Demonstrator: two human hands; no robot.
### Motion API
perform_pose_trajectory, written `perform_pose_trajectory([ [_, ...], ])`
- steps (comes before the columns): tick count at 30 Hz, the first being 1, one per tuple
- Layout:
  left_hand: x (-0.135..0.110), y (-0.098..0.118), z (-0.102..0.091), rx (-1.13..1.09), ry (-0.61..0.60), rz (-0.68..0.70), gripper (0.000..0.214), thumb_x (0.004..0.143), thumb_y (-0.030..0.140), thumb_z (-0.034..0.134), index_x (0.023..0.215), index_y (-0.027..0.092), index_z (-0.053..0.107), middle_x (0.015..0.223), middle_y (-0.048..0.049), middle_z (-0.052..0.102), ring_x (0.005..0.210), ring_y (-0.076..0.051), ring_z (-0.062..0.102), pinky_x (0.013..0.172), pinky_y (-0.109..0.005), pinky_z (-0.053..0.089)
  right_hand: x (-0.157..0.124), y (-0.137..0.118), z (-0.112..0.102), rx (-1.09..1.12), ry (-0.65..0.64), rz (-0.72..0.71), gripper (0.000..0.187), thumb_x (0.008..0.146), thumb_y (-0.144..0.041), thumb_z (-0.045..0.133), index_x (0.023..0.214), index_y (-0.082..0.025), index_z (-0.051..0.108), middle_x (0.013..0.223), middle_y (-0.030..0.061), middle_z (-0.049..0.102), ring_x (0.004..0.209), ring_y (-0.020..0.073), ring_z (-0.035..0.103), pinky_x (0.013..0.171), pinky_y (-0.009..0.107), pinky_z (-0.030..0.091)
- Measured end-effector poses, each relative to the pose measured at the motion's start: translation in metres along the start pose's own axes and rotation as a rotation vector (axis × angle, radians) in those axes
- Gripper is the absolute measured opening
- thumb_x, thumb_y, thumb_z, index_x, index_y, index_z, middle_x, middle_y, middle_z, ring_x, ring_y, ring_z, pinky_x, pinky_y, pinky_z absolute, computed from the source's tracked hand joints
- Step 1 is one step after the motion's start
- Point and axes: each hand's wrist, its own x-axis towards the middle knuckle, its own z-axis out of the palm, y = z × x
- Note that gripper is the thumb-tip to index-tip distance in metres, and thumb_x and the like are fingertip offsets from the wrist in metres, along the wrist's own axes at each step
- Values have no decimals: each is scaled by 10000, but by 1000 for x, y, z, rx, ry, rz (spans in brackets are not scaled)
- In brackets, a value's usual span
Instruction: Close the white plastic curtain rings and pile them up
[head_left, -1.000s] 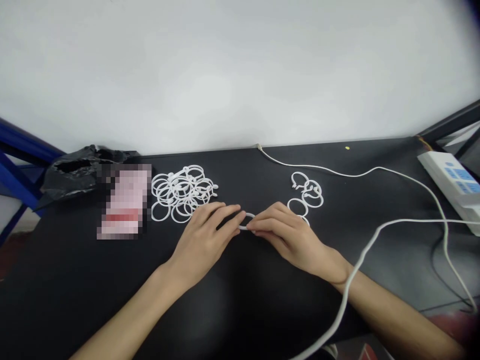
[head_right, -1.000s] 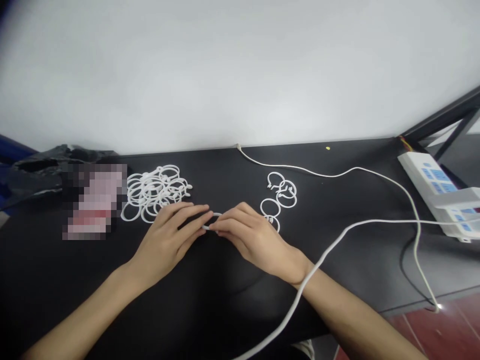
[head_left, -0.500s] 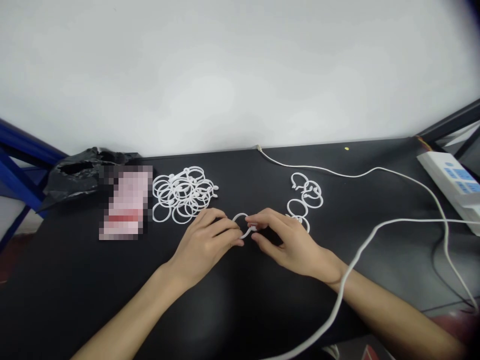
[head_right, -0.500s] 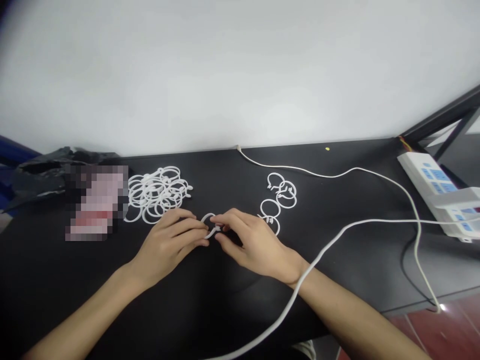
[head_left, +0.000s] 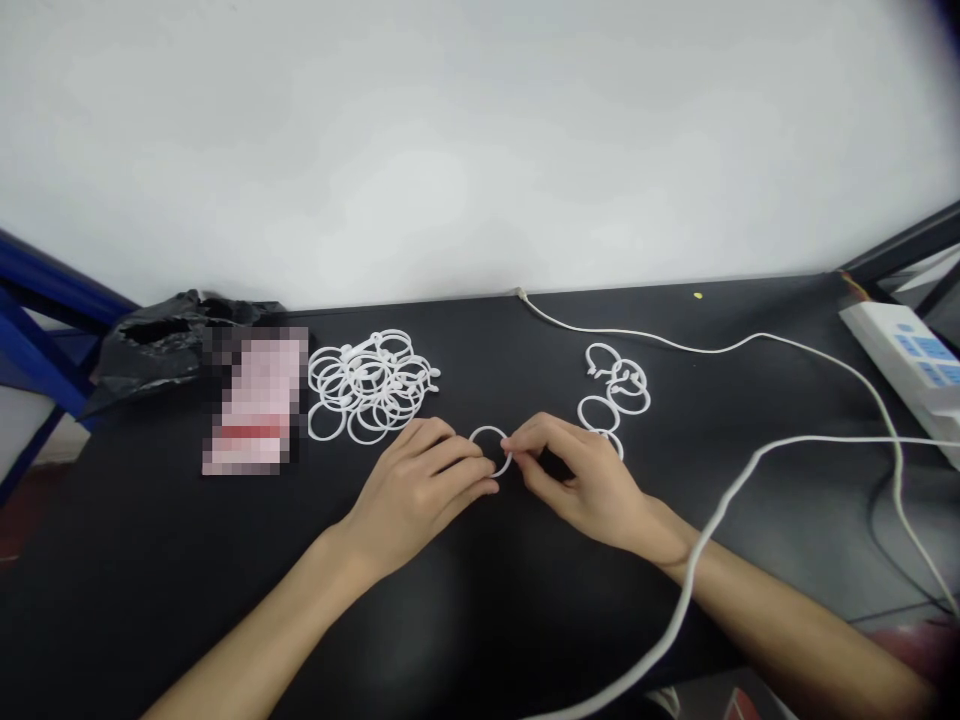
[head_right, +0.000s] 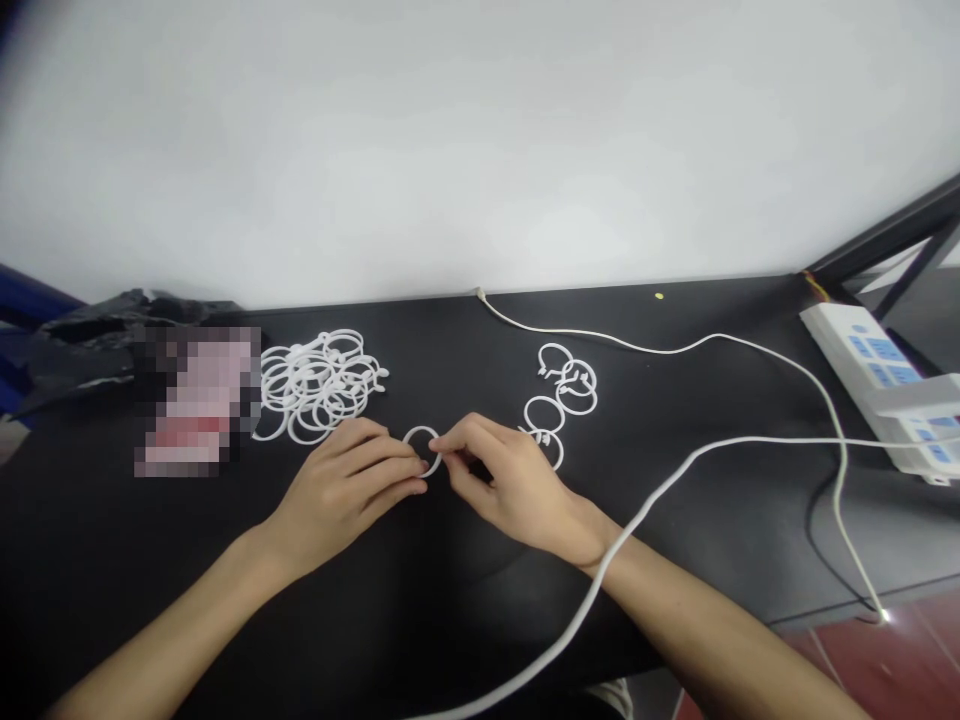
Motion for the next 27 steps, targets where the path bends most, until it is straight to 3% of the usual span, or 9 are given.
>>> perform_pose_trajectory([
  [5,0,1,1,-9,-7,-6,71,916,163,621,970,203,644,919,6,731,831,-163,570,771,-325,494,-2,1,0,-15,4,-9,111,945,-151,506,994,-202,592,885,27,652,746,122,641,659,251,535],
  [10,0,0,-2,30,16,-15,118,900,133,620,988,210,630,917,1,727,835,-174,583,783,-343,489,-2,3,0,-92,40,6,187,949,-180,540,1126,-217,590,938,19,680,766,112,655,697,238,549],
  [13,0,-7,-8,214,134,-97,130,876,126,624,966,219,625,885,-16,715,847,-204,594,797,-383,483,1,6,-8,-241,106,30,231,946,-209,553,1176,-220,571,972,28,680,803,129,669,723,259,550],
  [16,-2,-20,-15,476,244,-226,94,859,172,644,932,225,618,888,-46,699,854,-251,589,754,-415,451,4,11,-20,-506,199,69,167,956,-255,540,1090,-192,616,917,42,671,750,145,654,644,264,510],
  [22,-6,-36,-19,697,189,-332,58,876,256,620,878,208,652,911,-78,690,880,-289,562,744,-430,378,3,17,-38,-983,204,383,262,919,-433,583,973,-188,661,833,37,682,583,169,605,473,279,327],
  [27,-5,-33,-19,738,193,-345,111,873,285,632,819,193,664,896,-76,703,862,-286,541,750,-421,364,3,15,-38,-999,101,504,316,886,-489,606,994,-196,657,877,35,704,632,198,646,487,275,326],
])
